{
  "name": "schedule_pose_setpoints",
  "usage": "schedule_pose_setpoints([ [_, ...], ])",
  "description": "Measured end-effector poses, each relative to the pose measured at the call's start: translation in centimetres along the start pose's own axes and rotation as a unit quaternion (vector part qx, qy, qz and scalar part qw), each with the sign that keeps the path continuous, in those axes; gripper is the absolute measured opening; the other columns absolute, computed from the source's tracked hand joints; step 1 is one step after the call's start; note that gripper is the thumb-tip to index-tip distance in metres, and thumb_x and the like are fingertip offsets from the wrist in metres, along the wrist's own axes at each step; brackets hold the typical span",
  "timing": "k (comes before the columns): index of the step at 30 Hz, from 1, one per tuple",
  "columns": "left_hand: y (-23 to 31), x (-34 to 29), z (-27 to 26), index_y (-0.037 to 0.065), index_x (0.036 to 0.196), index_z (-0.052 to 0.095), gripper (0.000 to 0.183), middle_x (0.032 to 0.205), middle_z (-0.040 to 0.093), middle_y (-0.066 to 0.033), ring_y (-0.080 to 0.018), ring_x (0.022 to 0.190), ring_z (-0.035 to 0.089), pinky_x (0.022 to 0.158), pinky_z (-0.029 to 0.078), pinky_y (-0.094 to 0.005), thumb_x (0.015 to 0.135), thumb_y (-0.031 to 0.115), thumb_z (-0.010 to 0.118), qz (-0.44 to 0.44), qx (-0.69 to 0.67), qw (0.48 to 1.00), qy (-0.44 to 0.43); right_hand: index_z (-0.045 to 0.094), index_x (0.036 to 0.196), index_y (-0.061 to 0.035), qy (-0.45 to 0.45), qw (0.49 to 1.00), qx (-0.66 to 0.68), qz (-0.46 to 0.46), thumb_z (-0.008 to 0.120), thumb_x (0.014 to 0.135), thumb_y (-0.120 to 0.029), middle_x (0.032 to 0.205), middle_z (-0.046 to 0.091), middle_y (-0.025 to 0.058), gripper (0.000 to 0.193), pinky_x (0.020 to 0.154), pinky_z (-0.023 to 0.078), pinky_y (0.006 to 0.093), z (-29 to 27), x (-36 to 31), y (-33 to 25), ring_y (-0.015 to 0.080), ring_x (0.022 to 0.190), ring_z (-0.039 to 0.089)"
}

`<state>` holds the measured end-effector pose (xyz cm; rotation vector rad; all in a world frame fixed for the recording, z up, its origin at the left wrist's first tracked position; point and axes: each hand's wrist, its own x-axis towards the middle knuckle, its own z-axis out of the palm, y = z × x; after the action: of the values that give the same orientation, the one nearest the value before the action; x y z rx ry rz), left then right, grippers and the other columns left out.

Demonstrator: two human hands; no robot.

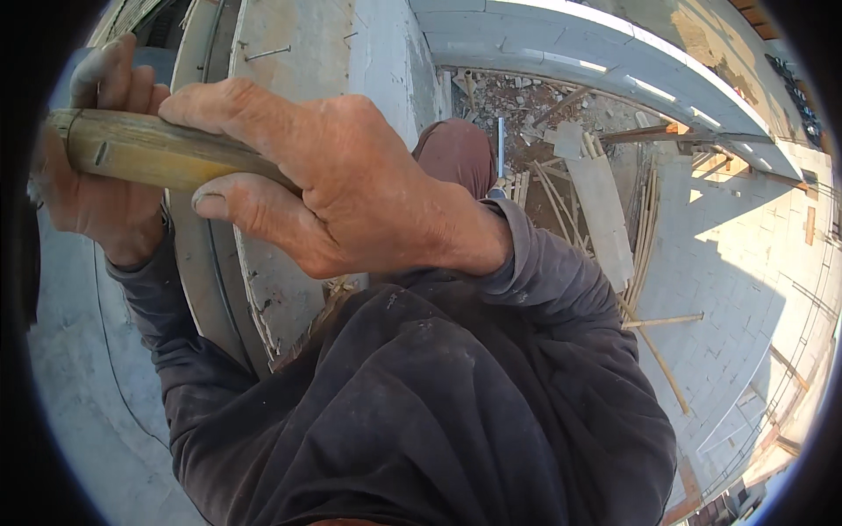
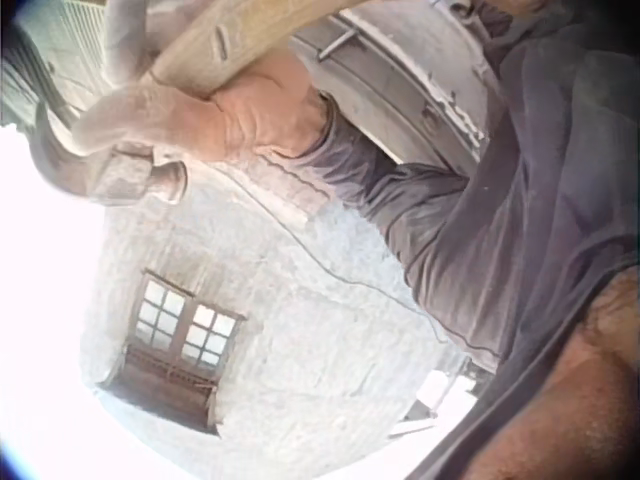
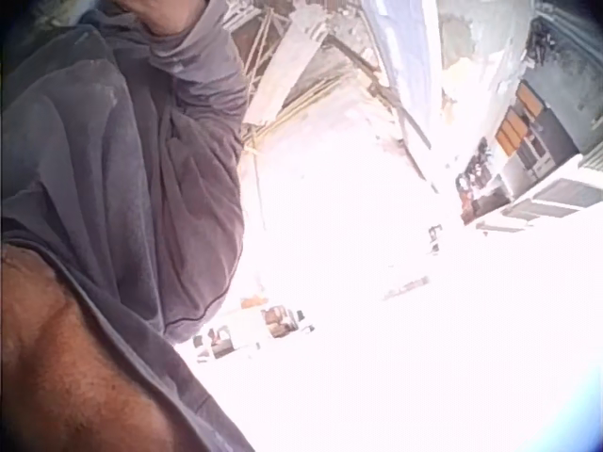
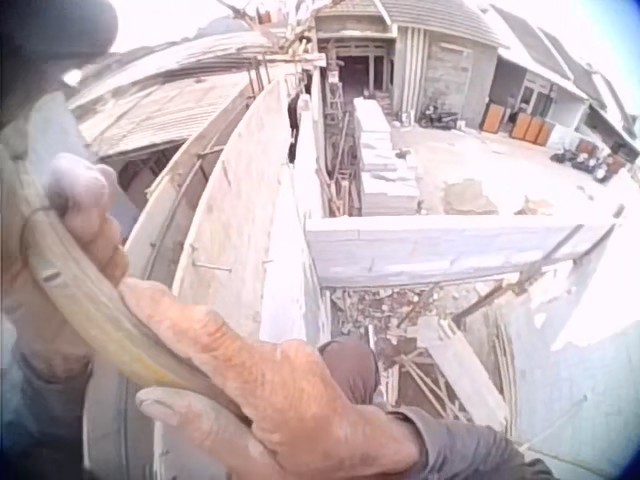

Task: The person hammers nails into wooden boards to secure a frame for a concrete column on a construction site. The person aligns the boards, places nails, and uses a hammer to drive them into the wood.

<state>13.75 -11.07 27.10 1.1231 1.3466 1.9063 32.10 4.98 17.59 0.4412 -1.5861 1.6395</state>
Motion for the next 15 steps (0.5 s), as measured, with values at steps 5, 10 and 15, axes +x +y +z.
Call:
schedule_pose_setpoints([
  [5, -4.2, 0.0, 1.0, 0.004, 0.111, 0.062, 0.037, 0.086, 0.059, -0.0049, -0.0134, 0.078, 0.049, 0.064, 0.041, -0.0265, 0.103, 0.040, 0.056, 0.092, 0.092, 0.990, -0.060, 0.055, 0.146, -0.0021, -0.142, 0.972, -0.037, 0.185, 0.047, 0.107, -0.053, 0.112, 0.072, 0.0136, 0.065, 0.077, 0.057, 0.0360, -4.2, -2.9, -0.1, 0.0210, 0.090, 0.072],
  [10, -4.4, 0.4, 4.5, -0.008, 0.125, 0.069, 0.040, 0.074, 0.065, -0.0049, -0.0136, 0.064, 0.057, 0.057, 0.047, -0.0233, 0.104, 0.022, 0.052, 0.205, 0.160, 0.965, 0.041, 0.063, 0.140, -0.0025, -0.107, 0.982, -0.072, 0.136, 0.044, 0.110, -0.041, 0.110, 0.068, 0.0116, 0.053, 0.084, 0.049, 0.0311, -9.3, -4.3, 2.5, 0.0184, 0.097, 0.062],
  [15, -5.8, 0.7, 2.5, -0.007, 0.121, 0.071, 0.032, 0.078, 0.069, -0.0065, -0.0102, 0.062, 0.063, 0.056, 0.051, -0.0207, 0.103, 0.013, 0.054, 0.147, 0.141, 0.979, 0.016, 0.063, 0.140, -0.0047, -0.146, 0.959, -0.226, 0.092, 0.035, 0.111, -0.043, 0.122, 0.070, 0.0159, 0.056, 0.096, 0.054, 0.0419, -11.8, -3.7, 4.4, 0.0261, 0.114, 0.067],
])
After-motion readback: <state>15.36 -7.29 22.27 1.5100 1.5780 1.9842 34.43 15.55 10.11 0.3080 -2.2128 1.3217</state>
